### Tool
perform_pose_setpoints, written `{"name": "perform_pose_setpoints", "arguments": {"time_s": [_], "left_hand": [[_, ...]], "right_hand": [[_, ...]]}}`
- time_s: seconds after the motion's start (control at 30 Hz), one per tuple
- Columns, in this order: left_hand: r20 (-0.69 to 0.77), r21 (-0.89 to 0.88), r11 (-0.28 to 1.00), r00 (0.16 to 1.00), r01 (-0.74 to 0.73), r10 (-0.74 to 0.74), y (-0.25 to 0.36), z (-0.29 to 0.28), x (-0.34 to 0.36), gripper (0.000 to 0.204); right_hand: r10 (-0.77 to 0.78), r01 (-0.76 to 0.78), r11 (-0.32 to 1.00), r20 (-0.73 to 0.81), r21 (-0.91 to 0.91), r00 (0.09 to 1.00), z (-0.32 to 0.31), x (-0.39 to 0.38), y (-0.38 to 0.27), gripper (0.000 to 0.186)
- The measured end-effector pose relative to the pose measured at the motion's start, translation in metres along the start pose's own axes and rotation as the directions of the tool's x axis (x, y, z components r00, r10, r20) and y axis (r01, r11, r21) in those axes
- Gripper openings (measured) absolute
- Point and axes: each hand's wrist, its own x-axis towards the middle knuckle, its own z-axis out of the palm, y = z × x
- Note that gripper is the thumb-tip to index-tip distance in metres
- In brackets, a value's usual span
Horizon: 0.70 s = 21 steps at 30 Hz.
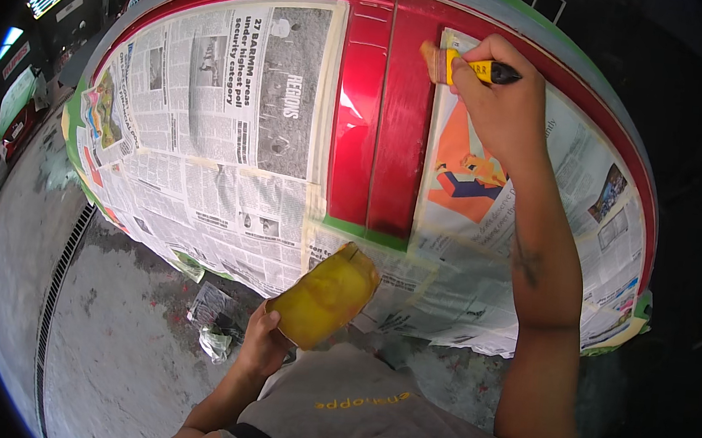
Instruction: The person paints a red stripe on a car's rear section using a small brush and a yellow paint container. The car is masked with newspaper and green tape. The person repeatedly dips the brush into the container and applies paint along the edge of the red stripe.
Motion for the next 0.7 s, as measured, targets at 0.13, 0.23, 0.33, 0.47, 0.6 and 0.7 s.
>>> {"name": "perform_pose_setpoints", "arguments": {"time_s": [0.13, 0.23, 0.33, 0.47, 0.6, 0.7], "left_hand": [[-0.045, 0.001, 1.0, 0.999, 0.012, -0.012, 0.0, -0.005, -0.005, 0.081], [-0.056, -0.01, 1.0, 0.998, 0.003, -0.004, 0.001, -0.008, -0.006, 0.082], [-0.048, -0.033, 0.999, 0.999, -0.022, 0.021, 0.002, -0.01, -0.007, 0.082], [-0.059, -0.026, 1.0, 0.998, 0.01, -0.012, 0.002, -0.013, -0.007, 0.082], [-0.045, 0.005, 1.0, 0.999, 0.016, -0.016, 0.004, -0.016, -0.004, 0.083], [-0.031, 0.019, 0.999, 0.999, 0.031, -0.03, 0.006, -0.014, -0.004, 0.084]], "right_hand": [[-0.211, 0.209, 0.977, -0.153, -0.034, 0.965, -0.007, -0.007, 0.01, 0.01], [-0.423, 0.441, 0.864, 0.126, -0.241, 0.897, 0.004, -0.028, 0.017, 0.024], [-0.384, 0.602, 0.68, 0.496, -0.419, 0.779, 0.016, -0.09, 0.012, 0.033], [-0.377, 0.644, 0.659, 0.571, -0.388, 0.729, 0.016, -0.129, 0.007, 0.022], [-0.105, 0.215, 0.947, 0.401, -0.24, 0.91, 0.013, -0.096, -0.007, 0.015], [0.217, -0.133, 0.961, 0.358, -0.243, 0.908, 0.016, -0.038, -0.009, 0.017]]}}
